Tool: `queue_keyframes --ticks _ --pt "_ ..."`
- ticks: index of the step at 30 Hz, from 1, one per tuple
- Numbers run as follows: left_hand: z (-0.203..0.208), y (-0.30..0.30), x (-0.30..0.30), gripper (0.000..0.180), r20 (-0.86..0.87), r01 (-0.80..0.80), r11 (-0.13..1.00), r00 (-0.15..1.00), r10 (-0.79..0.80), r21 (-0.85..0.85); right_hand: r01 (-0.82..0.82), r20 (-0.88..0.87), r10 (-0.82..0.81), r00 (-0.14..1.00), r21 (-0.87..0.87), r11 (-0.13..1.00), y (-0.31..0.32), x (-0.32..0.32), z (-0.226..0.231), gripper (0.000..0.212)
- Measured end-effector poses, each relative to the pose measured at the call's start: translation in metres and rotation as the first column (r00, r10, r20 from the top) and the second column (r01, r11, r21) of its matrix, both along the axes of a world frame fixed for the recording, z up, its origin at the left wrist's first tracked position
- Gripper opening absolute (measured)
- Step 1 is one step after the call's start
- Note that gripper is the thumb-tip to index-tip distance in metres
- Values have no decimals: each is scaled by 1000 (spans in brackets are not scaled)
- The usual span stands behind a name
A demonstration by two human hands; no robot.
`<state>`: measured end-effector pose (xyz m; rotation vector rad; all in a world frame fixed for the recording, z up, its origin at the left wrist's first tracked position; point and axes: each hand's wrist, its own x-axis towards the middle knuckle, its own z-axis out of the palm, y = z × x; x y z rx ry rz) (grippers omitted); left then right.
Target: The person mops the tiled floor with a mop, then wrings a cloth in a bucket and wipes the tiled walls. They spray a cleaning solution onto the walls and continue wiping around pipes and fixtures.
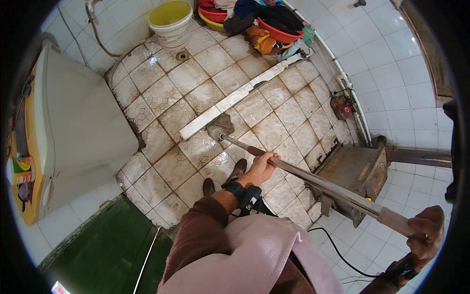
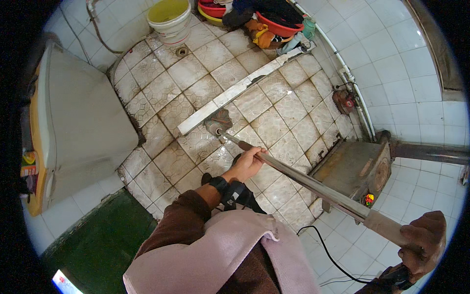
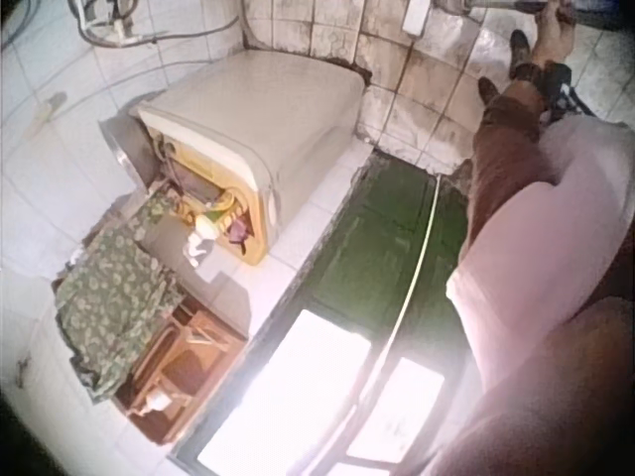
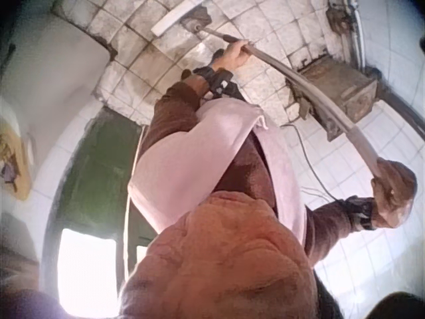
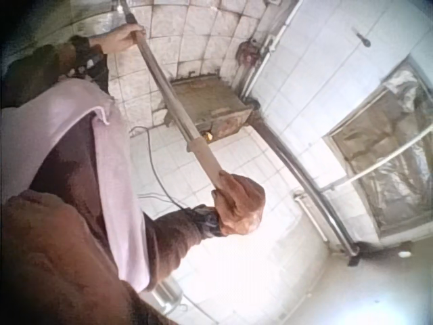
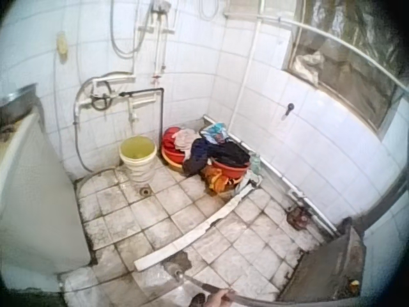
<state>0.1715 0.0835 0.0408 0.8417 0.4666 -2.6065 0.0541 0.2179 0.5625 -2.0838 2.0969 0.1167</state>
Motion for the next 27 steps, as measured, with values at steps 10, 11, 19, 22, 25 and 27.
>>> queue_keyframes --ticks 10,11,19,22,25,27 --pt "-15 28 104 9 61 148 984 988 -142 -102 579 178 -575 799 29 815 64 67 -36 32" --pt "-18 33 109 9 83 164 981 984 -156 -102 555 247 -532 810 -31 831 72 72 -40 33" --pt "-37 105 104 15 126 210 960 974 -189 -184 671 57 -699 712 236 703 196 43 -65 37" --pt "-37 173 98 13 45 124 988 992 -120 -87 811 74 -879 470 356 464 248 13 -75 40" --pt "-63 216 100 9 -15 132 991 991 -132 5 869 191 -920 343 307 388 298 -6 -104 37" --pt "-94 224 106 8 106 198 969 971 -215 147 683 223 -861 456 533 500 318 -34 -140 33"
